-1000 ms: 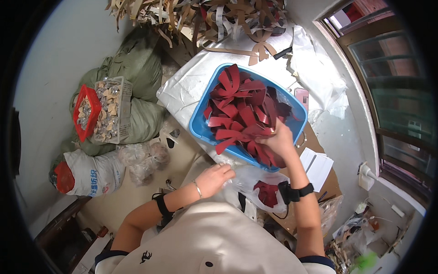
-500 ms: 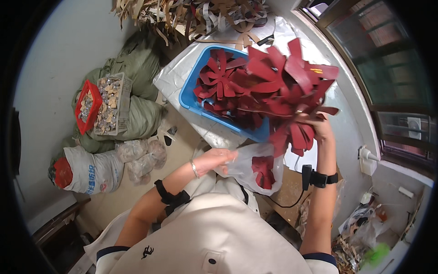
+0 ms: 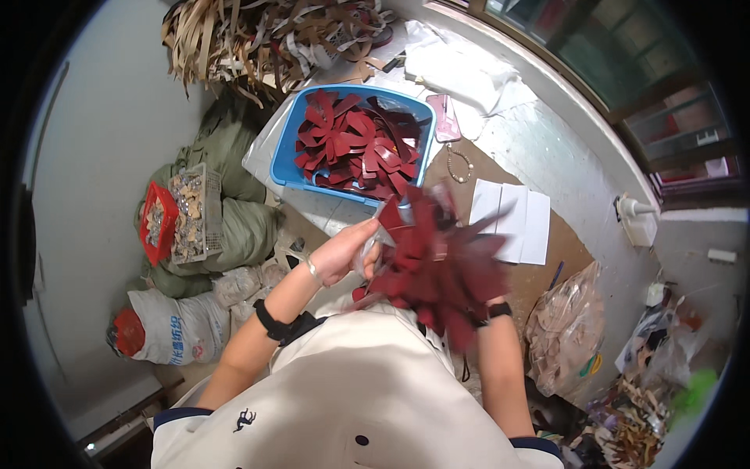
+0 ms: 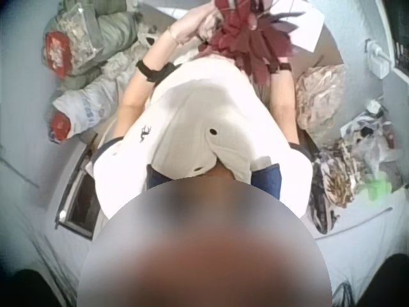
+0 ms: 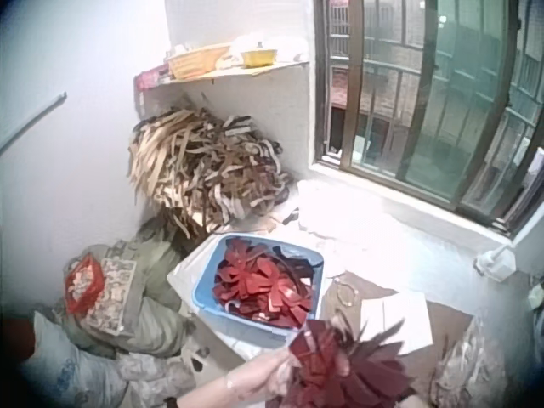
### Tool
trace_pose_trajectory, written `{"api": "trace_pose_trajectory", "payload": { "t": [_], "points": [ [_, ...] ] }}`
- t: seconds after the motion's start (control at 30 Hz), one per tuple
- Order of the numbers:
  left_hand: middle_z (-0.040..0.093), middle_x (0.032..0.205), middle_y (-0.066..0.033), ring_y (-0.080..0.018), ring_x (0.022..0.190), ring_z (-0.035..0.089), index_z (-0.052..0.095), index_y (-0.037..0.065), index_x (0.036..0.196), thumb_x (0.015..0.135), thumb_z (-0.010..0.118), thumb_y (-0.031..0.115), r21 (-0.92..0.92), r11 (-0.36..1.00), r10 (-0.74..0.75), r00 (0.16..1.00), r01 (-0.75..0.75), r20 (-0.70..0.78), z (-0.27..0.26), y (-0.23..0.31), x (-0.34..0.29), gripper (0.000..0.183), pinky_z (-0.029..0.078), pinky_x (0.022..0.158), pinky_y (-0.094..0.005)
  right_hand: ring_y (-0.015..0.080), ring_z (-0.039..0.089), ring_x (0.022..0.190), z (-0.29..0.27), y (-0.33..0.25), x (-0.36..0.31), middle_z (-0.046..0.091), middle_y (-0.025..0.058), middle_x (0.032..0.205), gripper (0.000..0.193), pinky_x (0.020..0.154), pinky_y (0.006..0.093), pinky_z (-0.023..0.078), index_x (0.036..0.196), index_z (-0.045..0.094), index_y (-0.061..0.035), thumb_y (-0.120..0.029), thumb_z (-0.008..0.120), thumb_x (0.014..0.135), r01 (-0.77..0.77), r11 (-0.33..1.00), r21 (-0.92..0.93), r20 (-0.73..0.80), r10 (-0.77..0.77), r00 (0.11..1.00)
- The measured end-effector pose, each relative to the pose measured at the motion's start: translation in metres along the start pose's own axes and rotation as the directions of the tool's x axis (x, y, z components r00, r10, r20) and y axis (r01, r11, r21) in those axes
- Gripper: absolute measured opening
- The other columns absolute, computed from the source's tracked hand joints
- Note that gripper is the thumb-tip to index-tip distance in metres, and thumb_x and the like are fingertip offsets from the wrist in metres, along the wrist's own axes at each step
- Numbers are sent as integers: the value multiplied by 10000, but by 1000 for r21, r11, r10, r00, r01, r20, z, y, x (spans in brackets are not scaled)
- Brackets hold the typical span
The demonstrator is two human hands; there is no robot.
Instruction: Organize and sort various leather shoe upper components and bag them.
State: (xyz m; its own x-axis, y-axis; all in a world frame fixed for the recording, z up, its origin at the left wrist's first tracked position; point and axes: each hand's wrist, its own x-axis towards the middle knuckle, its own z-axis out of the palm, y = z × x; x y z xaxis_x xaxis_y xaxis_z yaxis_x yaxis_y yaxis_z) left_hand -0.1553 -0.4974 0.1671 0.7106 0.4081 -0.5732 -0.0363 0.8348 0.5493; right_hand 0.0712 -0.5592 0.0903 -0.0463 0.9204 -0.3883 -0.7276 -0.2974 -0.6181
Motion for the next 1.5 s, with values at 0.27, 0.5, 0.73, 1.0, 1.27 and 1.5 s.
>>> {"api": "trace_pose_trajectory", "payload": {
  "t": [0.27, 0.5, 0.73, 1.0, 1.27, 1.5],
  "points": [
    [498, 638, -13, -136, 567, 568, 158, 230, 1534, 1030, 369, 415, 290, 953, -66, 994, 88, -83, 42, 21, -30, 578, 559, 614, -295, 242, 600, 1064, -62, 32, 39, 654, 124, 1117, 738, 942, 347, 465, 1208, 593, -29, -91, 867, 526, -386, 549, -741, -189, 381, 905],
    [476, 666, -5, -101, 615, 559, 177, 192, 1531, 1028, 429, 289, 254, 956, -181, 977, 146, 117, 19, 40, -17, 571, 573, 698, -323, 186, 602, 1084, -109, -38, 40, 652, 58, 1201, 345, 885, 312, 483, 1072, 694, -28, -152, 775, 761, -819, 437, -372, -409, 715, 567],
    [599, 875, -50, -299, 949, 673, 381, 73, 1340, 1014, 456, 188, -333, 932, 162, 986, -140, 38, 2, 46, 0, 353, 588, 825, -373, 279, 568, 1130, -72, -73, 3, 597, 164, 1229, 716, 955, 332, 463, 1316, 544, -107, -229, 834, 673, -174, -117, -978, -194, 193, 962],
    [615, 927, -76, -352, 1061, 626, 370, 62, 1381, 998, 480, 145, -466, 851, 184, 968, -243, -168, -25, 8, -14, 406, 541, 927, -420, 289, 659, 910, 76, -132, 50, 692, 174, 970, 589, 845, 379, 500, 1310, 558, -42, -370, 697, 842, 195, 113, -974, 222, 335, 916],
    [566, 1066, -91, -279, 1067, 629, 150, 118, 1517, 1010, 462, 154, -407, 899, 140, 987, -160, -80, -20, 9, -13, 597, 510, 962, -437, 524, 65, 1401, 136, 10, 261, 9, 175, 1573, 1387, 999, 744, 246, 1522, 74, -316, -431, 924, 432, 156, -466, -871, 129, 89, 988],
    [526, 997, -25, -145, 989, 599, 67, 120, 1542, 1010, 494, 217, -126, 988, 92, 995, -87, 34, -26, -7, -29, 689, 491, 862, -277, 517, 140, 1377, 129, 62, 282, 180, 162, 1514, 1228, 894, 728, 408, 1507, 135, -333, -323, 881, 532, 129, -696, -706, 81, 102, 992]
  ]
}}
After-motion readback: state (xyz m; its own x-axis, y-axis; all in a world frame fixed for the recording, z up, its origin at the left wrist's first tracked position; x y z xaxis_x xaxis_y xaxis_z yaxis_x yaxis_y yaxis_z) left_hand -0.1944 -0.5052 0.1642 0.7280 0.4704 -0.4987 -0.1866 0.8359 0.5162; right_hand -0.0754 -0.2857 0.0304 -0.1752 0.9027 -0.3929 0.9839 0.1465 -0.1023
